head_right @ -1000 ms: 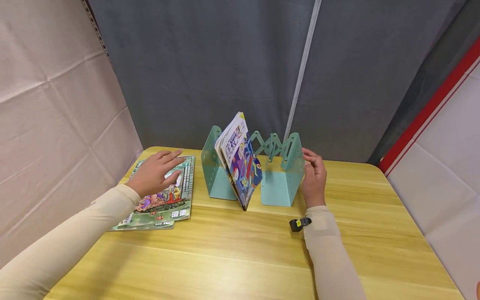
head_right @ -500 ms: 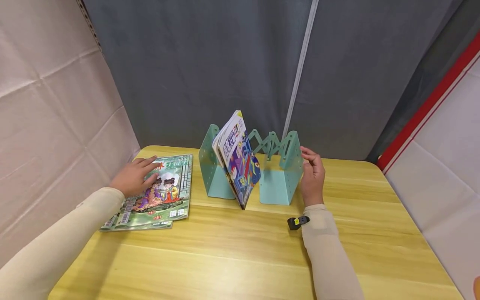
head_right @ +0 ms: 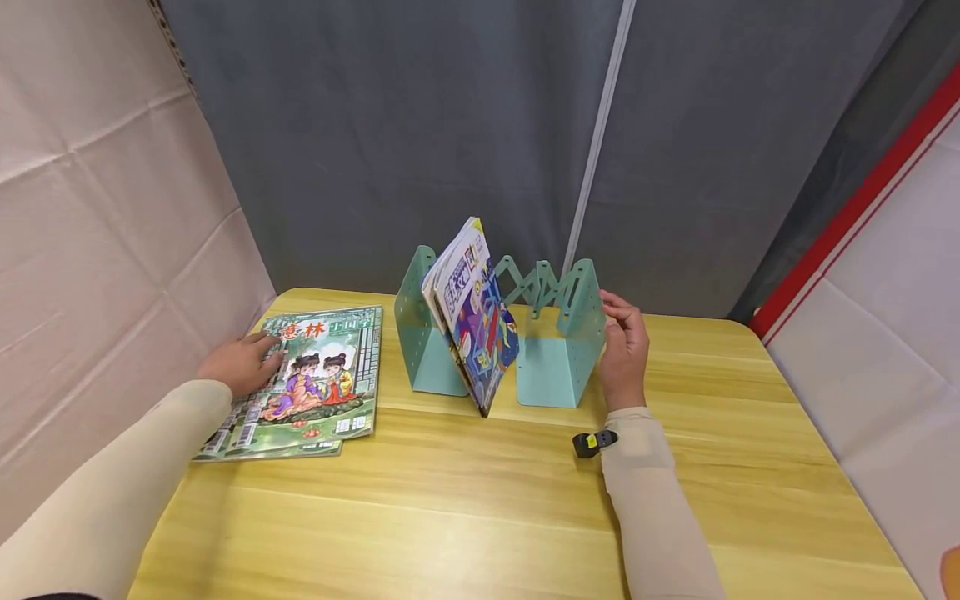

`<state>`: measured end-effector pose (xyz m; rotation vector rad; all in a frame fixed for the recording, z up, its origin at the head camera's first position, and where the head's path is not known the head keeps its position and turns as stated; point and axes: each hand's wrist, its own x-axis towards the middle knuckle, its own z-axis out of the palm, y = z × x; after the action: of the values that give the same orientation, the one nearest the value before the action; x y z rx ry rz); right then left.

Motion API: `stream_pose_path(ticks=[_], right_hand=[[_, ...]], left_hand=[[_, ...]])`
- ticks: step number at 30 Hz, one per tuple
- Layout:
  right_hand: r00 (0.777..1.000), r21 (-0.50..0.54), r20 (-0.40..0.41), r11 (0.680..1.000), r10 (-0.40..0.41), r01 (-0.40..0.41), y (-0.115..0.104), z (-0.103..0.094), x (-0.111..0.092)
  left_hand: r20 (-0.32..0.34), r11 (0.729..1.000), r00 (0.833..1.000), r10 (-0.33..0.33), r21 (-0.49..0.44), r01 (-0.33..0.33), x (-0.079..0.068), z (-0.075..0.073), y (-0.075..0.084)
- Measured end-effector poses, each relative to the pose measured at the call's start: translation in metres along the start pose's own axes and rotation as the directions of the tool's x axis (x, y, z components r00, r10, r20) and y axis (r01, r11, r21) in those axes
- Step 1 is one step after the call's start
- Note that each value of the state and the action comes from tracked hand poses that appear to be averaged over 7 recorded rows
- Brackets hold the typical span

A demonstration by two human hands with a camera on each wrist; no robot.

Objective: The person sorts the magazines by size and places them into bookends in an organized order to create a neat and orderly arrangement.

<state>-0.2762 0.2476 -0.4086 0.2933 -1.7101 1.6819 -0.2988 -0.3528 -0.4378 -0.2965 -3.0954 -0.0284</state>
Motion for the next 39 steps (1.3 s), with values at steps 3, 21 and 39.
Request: stream_pose_path(ticks=[3, 21, 39], right_hand=[[1.000, -0.011, 0.006, 1.000, 0.004, -0.004, -0.001, 0.001, 0.000], [1.000, 0.023, 0.009, 1.000, 0.020, -0.020, 0.001, 0.003, 0.002], [1.000, 0.100, -0.011, 0.995, -0.002, 0.003, 0.001, 0.003, 0.001]], left_hand=[[0.041, 0.999, 0.998, -0.044, -0.008, 0.045, -0.003, 0.004, -0.002], [0.096, 0.992, 0.993, -0.075, -0.099, 0.084, 0.003, 0.017, 0.005], [0.085, 0.973, 0.981, -0.176, -0.135, 0.187, 0.013, 0.014, 0.021]])
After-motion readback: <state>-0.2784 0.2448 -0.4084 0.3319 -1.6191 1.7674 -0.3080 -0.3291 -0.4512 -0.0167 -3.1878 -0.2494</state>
